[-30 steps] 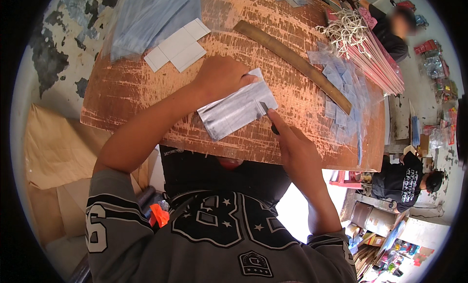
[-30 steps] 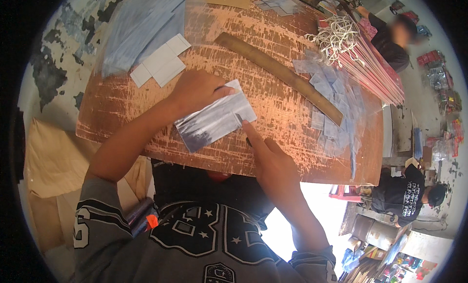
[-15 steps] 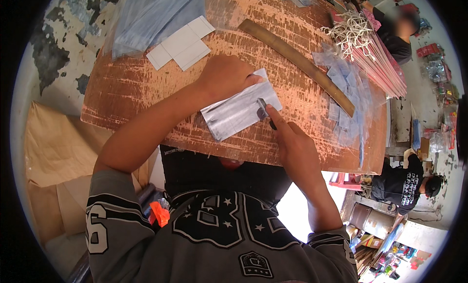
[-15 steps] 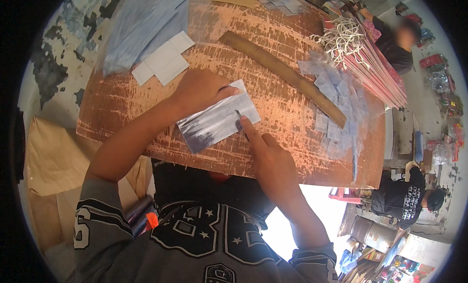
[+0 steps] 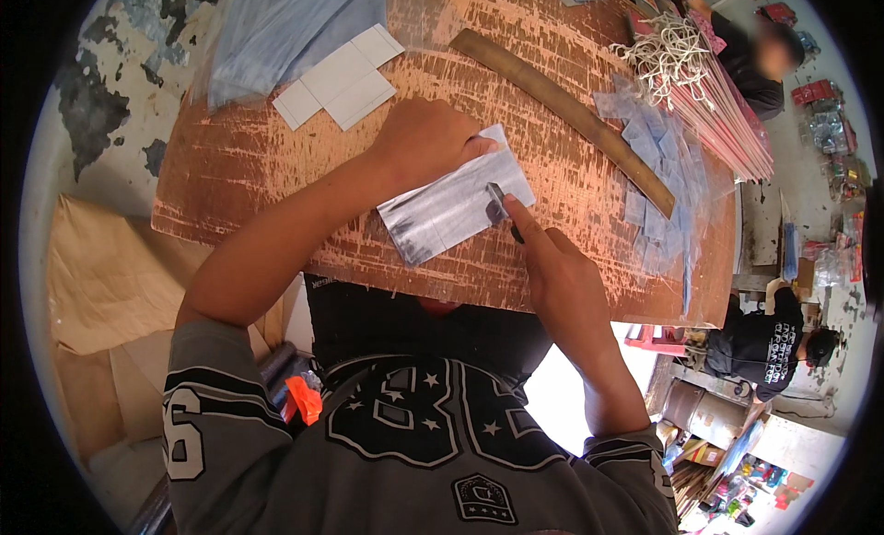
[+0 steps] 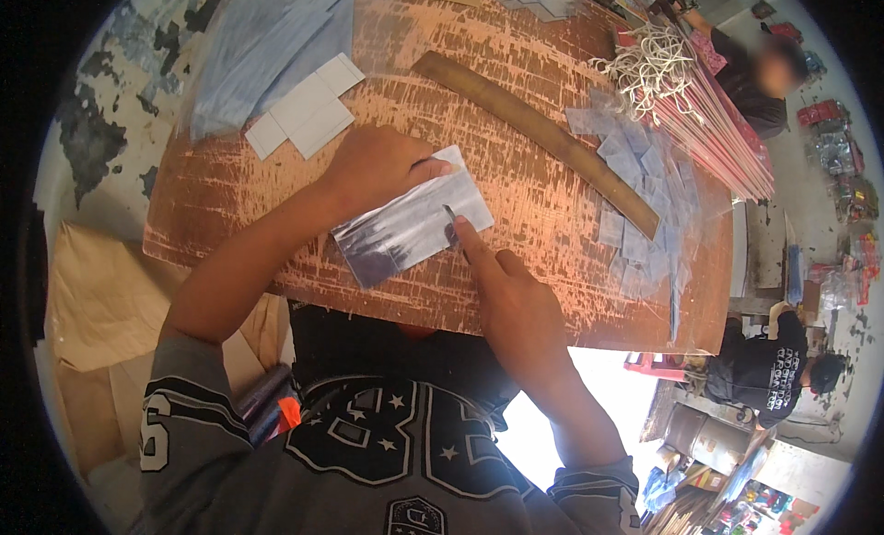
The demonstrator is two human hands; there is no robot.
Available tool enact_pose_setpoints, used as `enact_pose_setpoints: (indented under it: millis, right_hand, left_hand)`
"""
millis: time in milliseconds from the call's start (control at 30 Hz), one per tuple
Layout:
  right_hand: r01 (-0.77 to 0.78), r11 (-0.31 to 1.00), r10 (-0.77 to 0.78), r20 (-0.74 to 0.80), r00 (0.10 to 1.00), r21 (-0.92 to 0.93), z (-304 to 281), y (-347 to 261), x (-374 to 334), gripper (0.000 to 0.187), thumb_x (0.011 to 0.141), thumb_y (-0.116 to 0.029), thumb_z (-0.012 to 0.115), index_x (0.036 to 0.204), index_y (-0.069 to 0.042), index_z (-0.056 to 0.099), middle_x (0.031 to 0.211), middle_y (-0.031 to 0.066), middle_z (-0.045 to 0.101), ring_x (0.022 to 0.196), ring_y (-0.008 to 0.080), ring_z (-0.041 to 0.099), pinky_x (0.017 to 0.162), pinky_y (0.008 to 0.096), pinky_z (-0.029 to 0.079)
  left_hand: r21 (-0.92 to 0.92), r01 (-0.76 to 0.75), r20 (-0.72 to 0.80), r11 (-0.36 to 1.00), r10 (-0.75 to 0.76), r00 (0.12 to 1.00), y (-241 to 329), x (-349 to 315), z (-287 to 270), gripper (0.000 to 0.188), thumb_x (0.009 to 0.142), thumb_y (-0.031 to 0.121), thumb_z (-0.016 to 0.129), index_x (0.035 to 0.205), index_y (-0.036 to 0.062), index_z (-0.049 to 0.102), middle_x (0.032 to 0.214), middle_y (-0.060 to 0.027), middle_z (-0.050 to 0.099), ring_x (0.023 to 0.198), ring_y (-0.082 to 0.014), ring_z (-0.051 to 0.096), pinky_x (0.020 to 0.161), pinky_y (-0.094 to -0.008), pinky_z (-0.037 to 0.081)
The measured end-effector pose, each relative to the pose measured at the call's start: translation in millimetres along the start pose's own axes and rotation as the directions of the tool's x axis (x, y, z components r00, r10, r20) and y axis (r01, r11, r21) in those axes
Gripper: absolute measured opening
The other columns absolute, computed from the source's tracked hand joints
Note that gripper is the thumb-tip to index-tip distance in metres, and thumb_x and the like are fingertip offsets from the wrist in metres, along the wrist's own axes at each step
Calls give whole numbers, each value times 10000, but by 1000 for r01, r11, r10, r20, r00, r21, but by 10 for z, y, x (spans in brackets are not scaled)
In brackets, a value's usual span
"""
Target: The person uses a red utility knife to cut a rectangular piece of light blue material on a wooden table. They repeatedly align the material, make precise cuts along the edges, and separate the cut sections. The person handles the material with both hands, occasionally lifting it to inspect the cut lines before continuing the process.
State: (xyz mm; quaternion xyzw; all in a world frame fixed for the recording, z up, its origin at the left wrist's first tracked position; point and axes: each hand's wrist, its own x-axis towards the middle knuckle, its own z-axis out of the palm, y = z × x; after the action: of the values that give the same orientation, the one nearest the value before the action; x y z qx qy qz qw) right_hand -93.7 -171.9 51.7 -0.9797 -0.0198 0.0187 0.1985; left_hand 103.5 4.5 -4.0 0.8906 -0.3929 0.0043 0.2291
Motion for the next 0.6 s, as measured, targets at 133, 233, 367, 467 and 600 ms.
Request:
enact_pose_setpoints:
  millis: [133, 233, 367, 467, 600]
  right_hand:
    - [7, 999, -6, 26, 1000, -46, -20, -19, 5, 691, 939, 33, 580, 1570, -233, 487, 911, 176, 634, 767, 402, 678, 688, 509, 542]
    - [8, 995, -1, 74, 997, -98, -60, -35, 12, 831, 866, 74, 583, 1609, -262, 418, 977, 159, 632, 774, 401, 707, 686, 508, 579]
    - [10, 995, 0, 96, 995, -101, -79, -29, 20, 807, 887, 67, 571, 1611, -251, 415, 956, 168, 622, 765, 407, 704, 680, 516, 577]
    - [7, 994, 4, 95, 995, -111, -68, -11, -63, 789, 904, 60, 563, 1613, -251, 413, 942, 168, 615, 752, 410, 700, 673, 519, 574]
    - [21, 995, -13, 81, 997, -102, -67, 48, -99, 791, 907, 61, 564, 1614, -261, 413, 946, 164, 621, 741, 404, 700, 666, 514, 576]
  left_hand:
    - [7, -3, -19, 1000, 3, 1000, -8, -3, 32, 468, 1000, 529, 614, 887, 113, 798, 737, -138, 718, 696, -356, 700, 665, -482, 541]
    - [-8, 3, -4, 1000, -3, 1000, -6, 23, 1, 475, 1001, 534, 611, 884, 113, 797, 733, -136, 717, 691, -353, 699, 659, -479, 539]
    - [3, -10, -31, 1000, 10, 999, -33, 0, 34, 481, 1001, 534, 613, 867, 106, 787, 721, -136, 709, 683, -355, 693, 654, -475, 535]
    - [-4, -21, -43, 1000, 21, 999, -23, -2, 45, 483, 998, 536, 616, 859, 104, 782, 717, -141, 702, 680, -357, 687, 654, -471, 534]
    - [7, -7, -34, 1000, 7, 999, -22, 21, 14, 491, 993, 539, 620, 829, 99, 762, 707, -143, 693, 678, -359, 684, 656, -469, 531]
